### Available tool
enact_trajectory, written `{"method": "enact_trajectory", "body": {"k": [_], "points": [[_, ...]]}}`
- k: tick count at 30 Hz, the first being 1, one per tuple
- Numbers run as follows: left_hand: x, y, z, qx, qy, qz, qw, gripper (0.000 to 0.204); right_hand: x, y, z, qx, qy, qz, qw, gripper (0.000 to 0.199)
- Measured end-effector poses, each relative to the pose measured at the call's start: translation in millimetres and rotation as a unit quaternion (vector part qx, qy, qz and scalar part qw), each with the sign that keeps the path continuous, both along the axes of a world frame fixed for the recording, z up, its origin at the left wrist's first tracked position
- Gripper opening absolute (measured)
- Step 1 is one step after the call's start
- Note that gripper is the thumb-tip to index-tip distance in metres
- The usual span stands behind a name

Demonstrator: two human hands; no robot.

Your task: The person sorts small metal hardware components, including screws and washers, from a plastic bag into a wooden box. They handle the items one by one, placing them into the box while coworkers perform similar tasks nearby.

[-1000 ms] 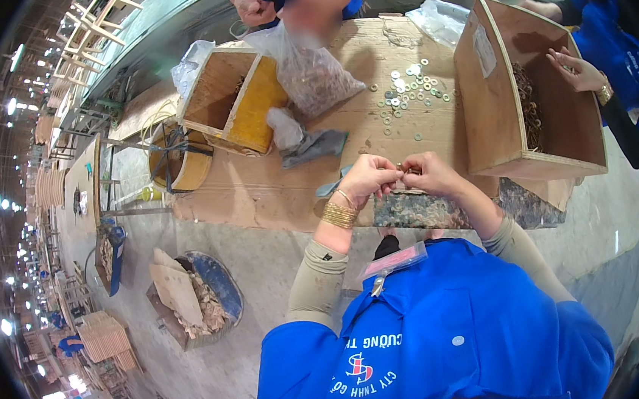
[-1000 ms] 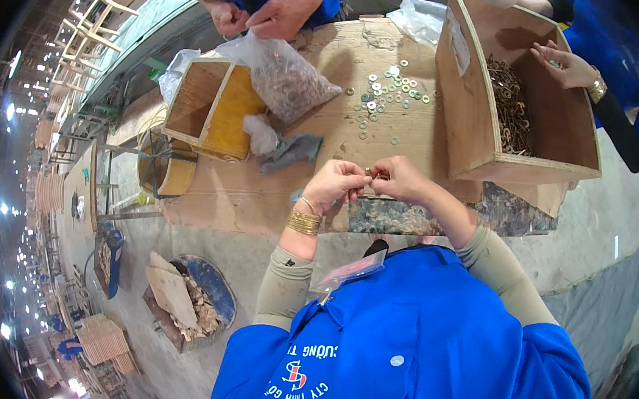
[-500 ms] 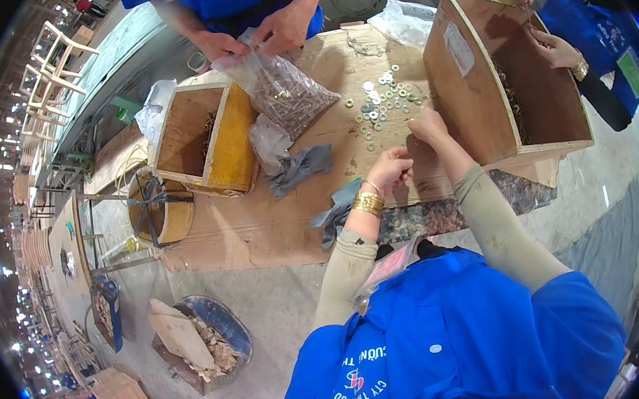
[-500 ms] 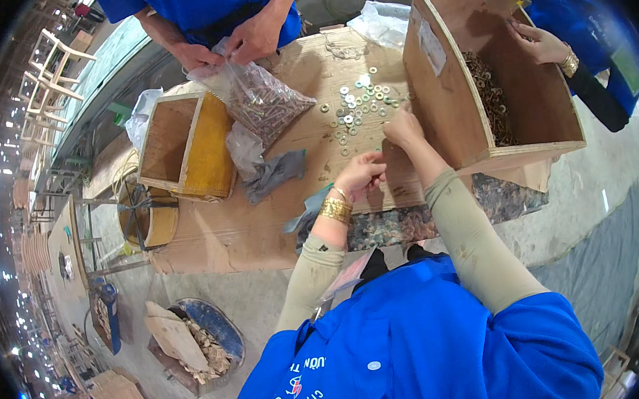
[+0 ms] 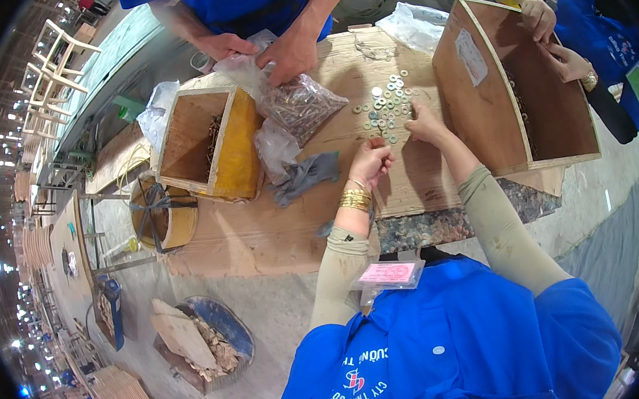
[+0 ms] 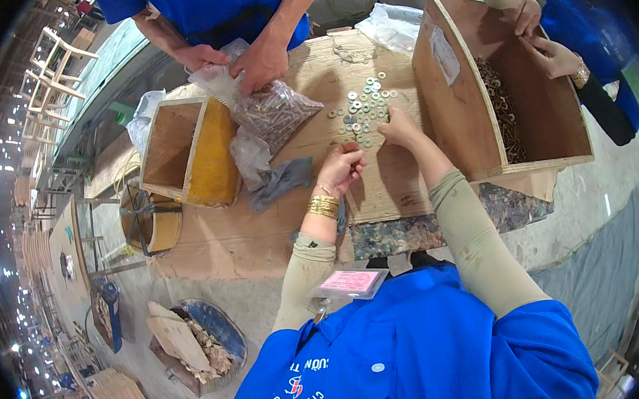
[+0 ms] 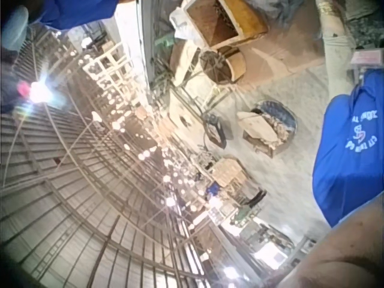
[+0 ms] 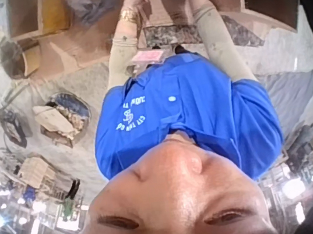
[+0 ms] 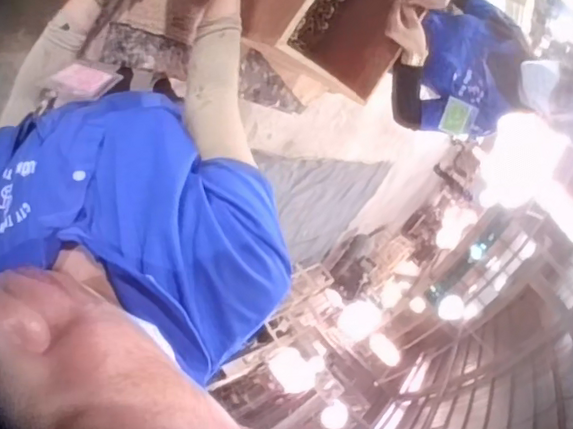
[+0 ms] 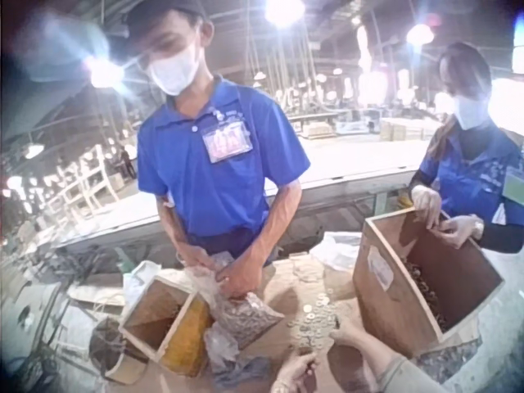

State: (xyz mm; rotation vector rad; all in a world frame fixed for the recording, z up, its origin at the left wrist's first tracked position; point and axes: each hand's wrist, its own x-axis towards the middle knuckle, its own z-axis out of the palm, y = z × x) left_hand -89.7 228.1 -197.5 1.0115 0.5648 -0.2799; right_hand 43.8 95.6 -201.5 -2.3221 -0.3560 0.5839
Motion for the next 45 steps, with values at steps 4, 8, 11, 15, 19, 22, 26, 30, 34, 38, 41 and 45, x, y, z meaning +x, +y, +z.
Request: {"method": "enact_trajectory", "body": {"k": [4, 8, 11, 15, 19, 22, 26, 30, 34, 38, 41, 45], "points": [[-2, 18, 9, 0.097, 0.034, 0.002, 0.995, 0.019, -11, -3, 4, 0.071, 0.009, -0.053, 0.996, 0.065], [3, 16, 2, 0.152, 0.076, -0.08, 0.982, 0.02, -1, -15, -3, 0.016, -0.035, -0.108, 0.993, 0.063], [25, 15, 1, 0.124, 0.033, -0.057, 0.99, 0.017, 10, -4, 4, 0.01, -0.037, -0.086, 0.996, 0.057], [32, 12, 13, 0.077, -0.011, 0.015, 0.997, 0.005, 3, 2, 29, 0.034, -0.012, -0.023, 0.999, 0.041], [13, 21, 12, 0.214, 0.041, -0.212, 0.953, 0.005, -10, -11, 25, -0.039, 0.046, -0.031, 0.998, 0.031], [21, 15, 6, 0.266, 0.041, -0.276, 0.923, 0.009, -14, -9, 8, -0.104, 0.011, -0.024, 0.994, 0.033], [32, 11, 6, 0.194, -0.051, -0.036, 0.979, 0.019, -8, 6, 11, -0.012, -0.006, -0.038, 0.999, 0.033], [14, 21, 21, 0.138, -0.045, 0.046, 0.988, 0.025, -24, 5, 17, 0.081, 0.148, 0.063, 0.984, 0.023], [-32, 25, 25, 0.057, -0.038, 0.073, 0.995, 0.025, -58, 9, 7, 0.125, 0.278, 0.151, 0.941, 0.015], [-68, 15, 37, -0.009, -0.056, 0.1, 0.993, 0.02, -42, 11, -8, 0.192, 0.274, 0.013, 0.942, 0.014], [-84, 5, 41, -0.079, -0.08, 0.12, 0.986, 0.016, -31, 9, 10, 0.214, 0.277, -0.055, 0.935, 0.015], [-91, -11, 56, -0.121, -0.107, 0.131, 0.978, 0.013, -47, 0, 51, 0.309, 0.331, -0.039, 0.891, 0.026]]}}
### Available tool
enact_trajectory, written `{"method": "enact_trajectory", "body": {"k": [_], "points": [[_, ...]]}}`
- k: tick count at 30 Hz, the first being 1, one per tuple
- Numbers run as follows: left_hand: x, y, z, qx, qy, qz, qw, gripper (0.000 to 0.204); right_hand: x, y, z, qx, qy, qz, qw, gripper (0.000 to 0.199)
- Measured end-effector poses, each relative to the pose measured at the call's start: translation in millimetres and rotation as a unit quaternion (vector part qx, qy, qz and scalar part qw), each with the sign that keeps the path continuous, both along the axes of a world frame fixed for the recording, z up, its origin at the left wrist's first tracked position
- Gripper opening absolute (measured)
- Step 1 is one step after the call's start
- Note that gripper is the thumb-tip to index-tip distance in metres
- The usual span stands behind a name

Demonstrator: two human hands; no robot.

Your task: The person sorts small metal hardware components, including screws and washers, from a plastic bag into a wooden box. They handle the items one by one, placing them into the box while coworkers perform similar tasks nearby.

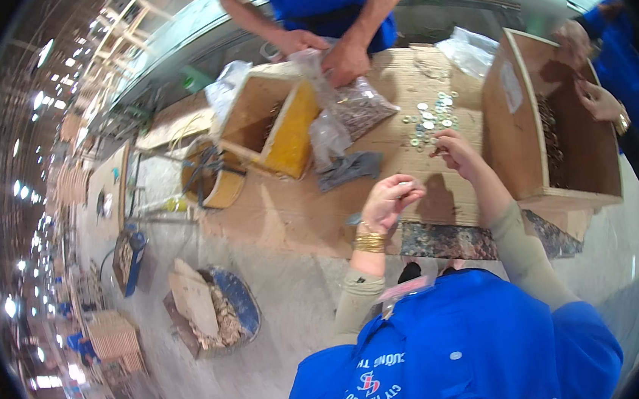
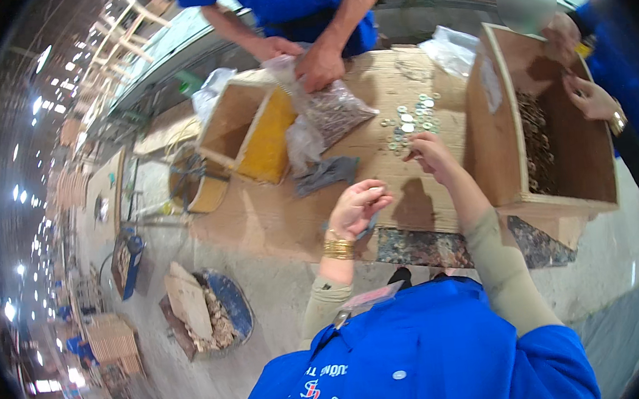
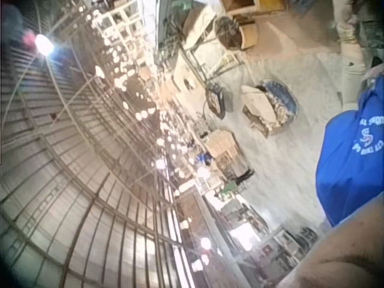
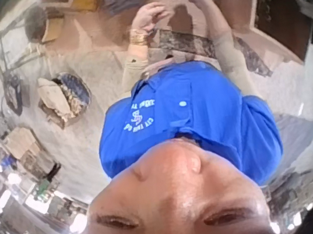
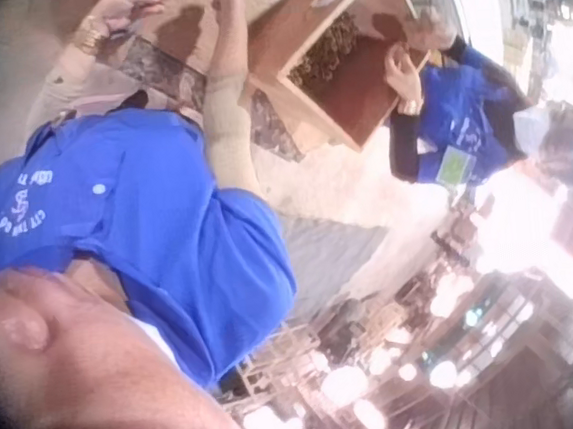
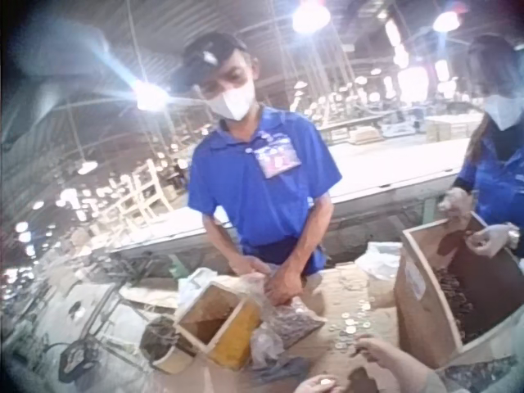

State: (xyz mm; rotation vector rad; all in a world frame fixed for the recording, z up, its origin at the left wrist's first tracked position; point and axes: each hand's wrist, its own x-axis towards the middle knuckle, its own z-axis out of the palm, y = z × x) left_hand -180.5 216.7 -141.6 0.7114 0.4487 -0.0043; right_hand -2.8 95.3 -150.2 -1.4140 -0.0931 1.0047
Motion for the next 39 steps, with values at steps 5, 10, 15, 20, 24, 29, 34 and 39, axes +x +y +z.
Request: {"method": "enact_trajectory", "body": {"k": [5, 10, 15, 20, 24, 29, 34, 39], "points": [[8, -19, 10, 0.086, 0.025, -0.025, 0.996, 0.013, -40, -13, 29, 0.107, -0.181, 0.009, 0.977, 0.028], [19, -41, 26, 0.104, -0.026, 0.035, 0.994, 0.007, -62, -25, 63, 0.069, -0.371, 0.042, 0.925, 0.028], [21, -48, 34, 0.132, -0.017, 0.062, 0.989, 0.009, -67, -31, 71, 0.043, -0.457, 0.06, 0.887, 0.024], [13, -37, 61, 0.203, 0.001, 0.063, 0.977, 0.011, -69, -27, 96, 0.021, -0.58, 0.032, 0.814, 0.017], [30, -43, 85, 0.197, -0.027, 0.025, 0.98, 0.01, -56, -45, 120, 0.032, -0.593, -0.016, 0.804, 0.016], [53, -56, 103, 0.219, -0.065, -0.035, 0.973, 0.011, -45, -63, 128, 0.022, -0.654, -0.057, 0.754, 0.015], [76, -65, 114, 0.26, -0.075, -0.068, 0.96, 0.009, -39, -77, 132, -0.002, -0.74, -0.045, 0.671, 0.019], [90, -66, 143, 0.328, -0.076, -0.116, 0.935, 0.011, -43, -89, 151, -0.045, -0.758, -0.061, 0.647, 0.021]]}}
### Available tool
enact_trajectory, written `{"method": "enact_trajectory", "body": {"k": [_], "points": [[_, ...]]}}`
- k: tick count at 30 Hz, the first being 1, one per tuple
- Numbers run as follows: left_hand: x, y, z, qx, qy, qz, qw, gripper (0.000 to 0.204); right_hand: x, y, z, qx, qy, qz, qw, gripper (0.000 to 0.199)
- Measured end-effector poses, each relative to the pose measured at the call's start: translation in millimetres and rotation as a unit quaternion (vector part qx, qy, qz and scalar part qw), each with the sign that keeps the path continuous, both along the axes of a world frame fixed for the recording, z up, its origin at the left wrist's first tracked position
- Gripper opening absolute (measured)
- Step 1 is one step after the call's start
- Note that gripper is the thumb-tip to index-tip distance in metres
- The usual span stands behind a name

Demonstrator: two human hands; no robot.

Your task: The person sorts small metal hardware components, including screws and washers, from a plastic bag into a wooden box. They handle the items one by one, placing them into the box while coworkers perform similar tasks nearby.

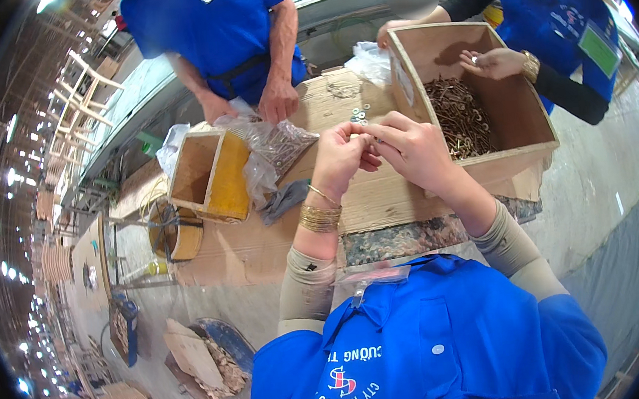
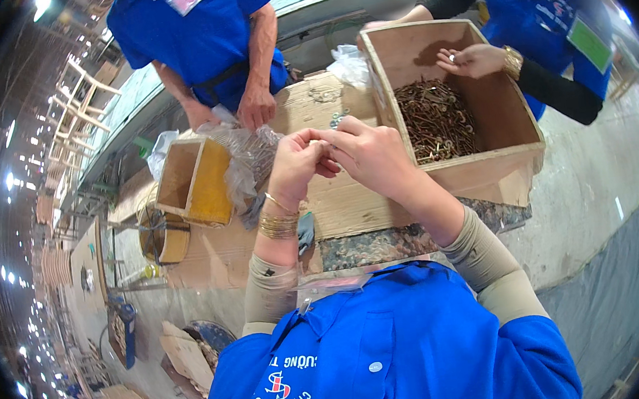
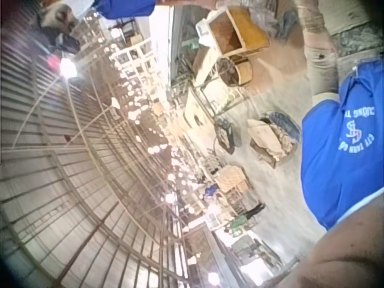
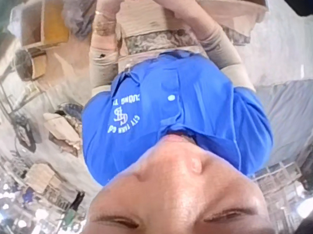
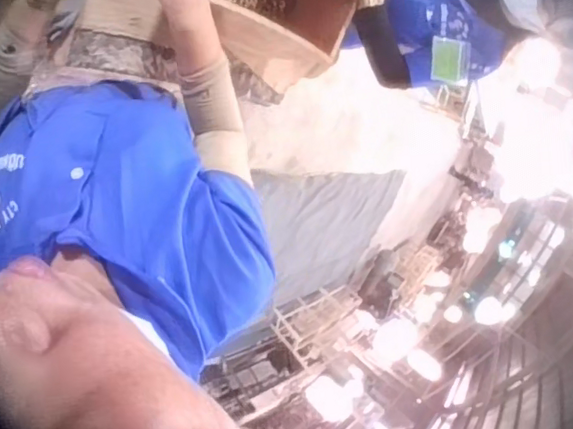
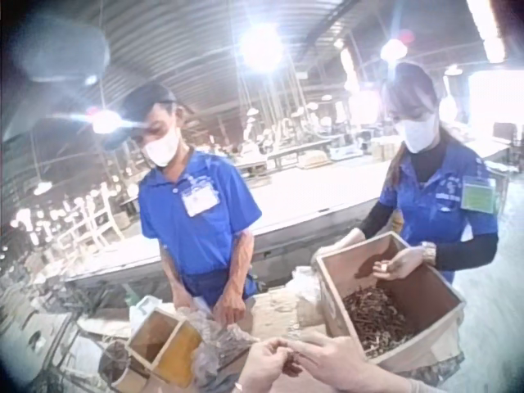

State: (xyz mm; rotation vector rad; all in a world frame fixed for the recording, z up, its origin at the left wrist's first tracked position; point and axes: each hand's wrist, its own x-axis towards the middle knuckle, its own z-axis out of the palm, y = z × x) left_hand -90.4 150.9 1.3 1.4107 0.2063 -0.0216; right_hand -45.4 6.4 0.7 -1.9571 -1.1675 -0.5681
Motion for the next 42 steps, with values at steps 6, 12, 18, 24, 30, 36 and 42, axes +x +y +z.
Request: {"method": "enact_trajectory", "body": {"k": [6, 12, 18, 24, 30, 36, 42], "points": [[26, -9, 28, 0.034, -0.014, -0.067, 0.997, 0.013, 10, -18, 12, -0.023, 0.009, -0.06, 0.998, 0.021], [68, -37, 48, 0.04, -0.037, -0.18, 0.982, 0.01, 34, -53, 24, 0.078, 0.118, -0.039, 0.989, 0.016], [101, -70, 53, 0.085, -0.015, -0.226, 0.97, 0.01, 37, -111, 33, 0.408, 0.562, 0.034, 0.719, 0.024], [133, -101, 36, 0.177, 0.033, -0.264, 0.948, 0.013, 30, -154, 11, 0.572, 0.614, 0.156, 0.521, 0.026], [149, -92, 22, 0.081, 0.062, -0.266, 0.958, 0.015, 20, -163, 8, 0.541, 0.609, 0.022, 0.579, 0.024], [143, -84, 27, -0.024, 0.051, -0.23, 0.971, 0.019, 21, -161, 7, 0.454, 0.597, 0.003, 0.662, 0.022], [127, -86, 33, -0.011, 0.03, -0.286, 0.958, 0.014, 39, -142, 14, 0.402, 0.55, -0.094, 0.726, 0.023]]}}
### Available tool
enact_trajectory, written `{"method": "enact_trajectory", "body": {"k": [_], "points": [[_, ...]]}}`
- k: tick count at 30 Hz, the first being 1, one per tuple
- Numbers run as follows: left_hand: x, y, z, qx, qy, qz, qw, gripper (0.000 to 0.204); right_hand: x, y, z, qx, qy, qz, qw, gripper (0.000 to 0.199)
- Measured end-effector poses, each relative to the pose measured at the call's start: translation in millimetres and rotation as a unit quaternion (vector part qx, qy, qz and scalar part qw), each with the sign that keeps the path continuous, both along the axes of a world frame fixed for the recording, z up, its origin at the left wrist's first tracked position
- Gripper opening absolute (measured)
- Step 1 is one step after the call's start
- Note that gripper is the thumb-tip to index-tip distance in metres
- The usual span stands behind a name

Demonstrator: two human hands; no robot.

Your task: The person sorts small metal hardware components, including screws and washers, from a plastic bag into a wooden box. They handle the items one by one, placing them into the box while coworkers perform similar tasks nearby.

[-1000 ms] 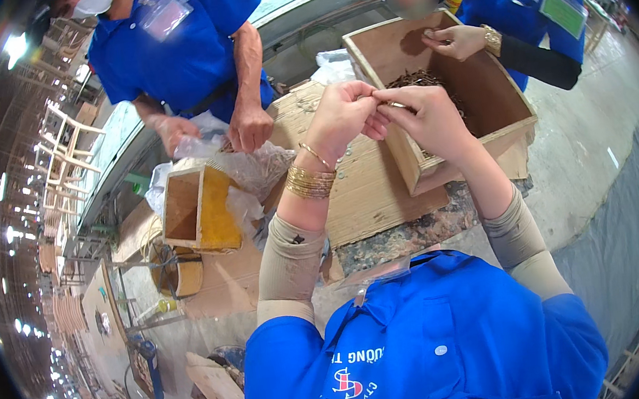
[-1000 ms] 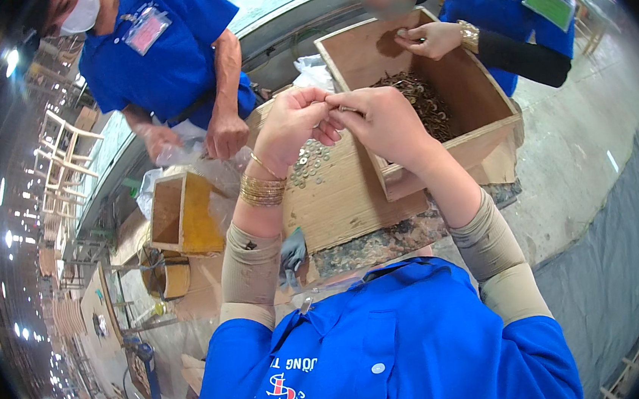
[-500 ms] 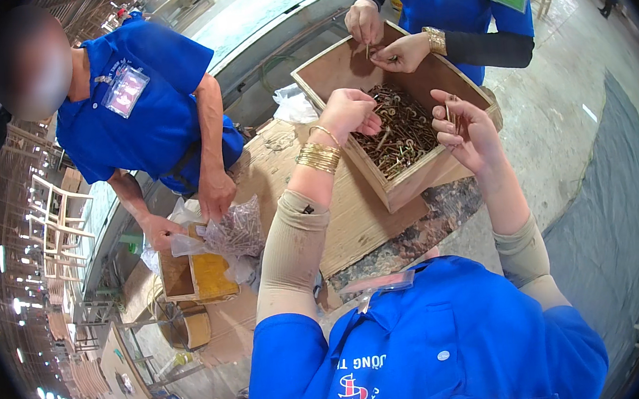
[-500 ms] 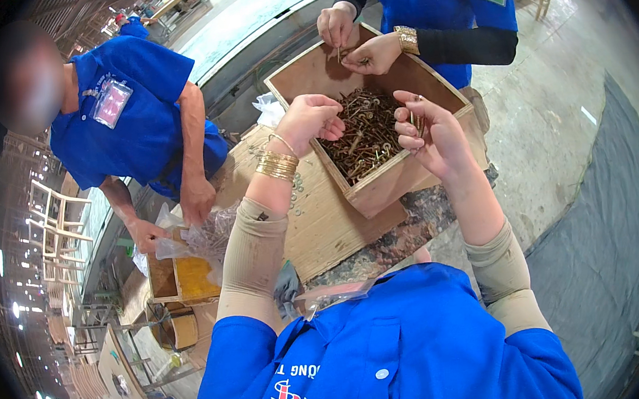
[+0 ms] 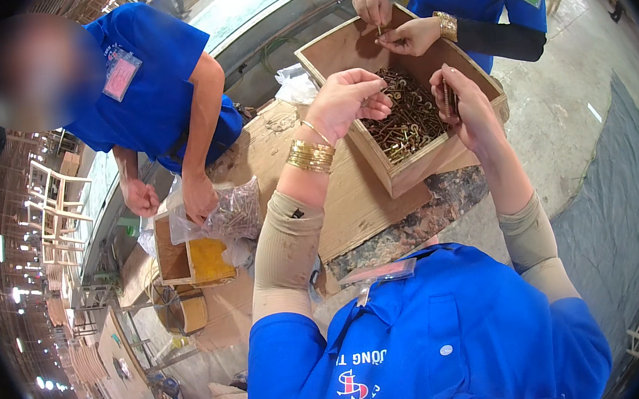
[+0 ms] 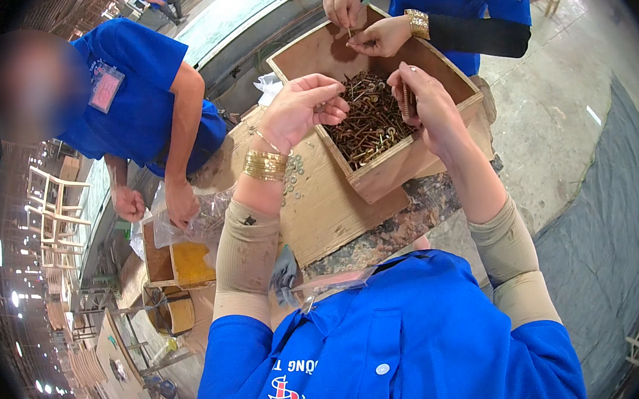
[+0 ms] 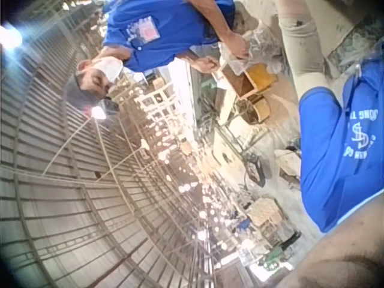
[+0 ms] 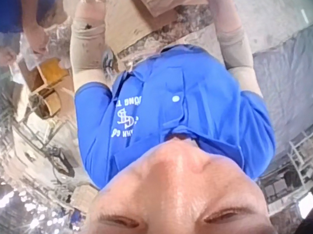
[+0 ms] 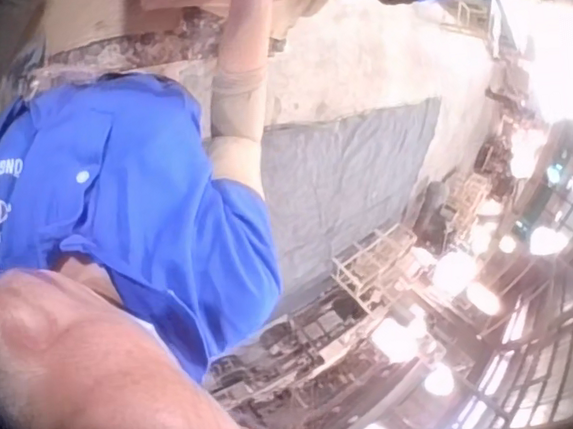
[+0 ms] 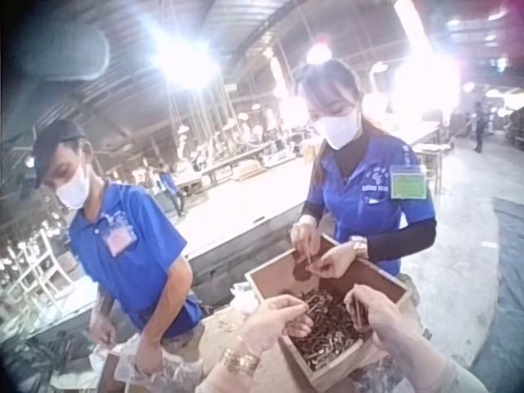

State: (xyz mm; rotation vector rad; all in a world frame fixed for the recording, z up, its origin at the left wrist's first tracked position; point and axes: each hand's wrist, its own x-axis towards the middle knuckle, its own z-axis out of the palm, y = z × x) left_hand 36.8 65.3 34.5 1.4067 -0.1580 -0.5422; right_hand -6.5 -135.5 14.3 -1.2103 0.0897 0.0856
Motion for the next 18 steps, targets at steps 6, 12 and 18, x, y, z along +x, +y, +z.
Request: {"method": "enact_trajectory", "body": {"k": [6, 12, 18], "points": [[-22, -12, 2, -0.026, 0.04, -0.05, 0.998, 0.019, 10, 9, 0, -0.036, -0.052, 0.041, 0.997, 0.02], [-31, -22, -3, -0.055, 0.058, -0.018, 0.997, 0.021, 15, 28, -3, -0.138, -0.211, -0.033, 0.967, 0.019], [-34, -27, -5, -0.089, 0.067, -0.01, 0.994, 0.019, 9, 30, 2, -0.293, -0.365, -0.104, 0.877, 0.008]]}}
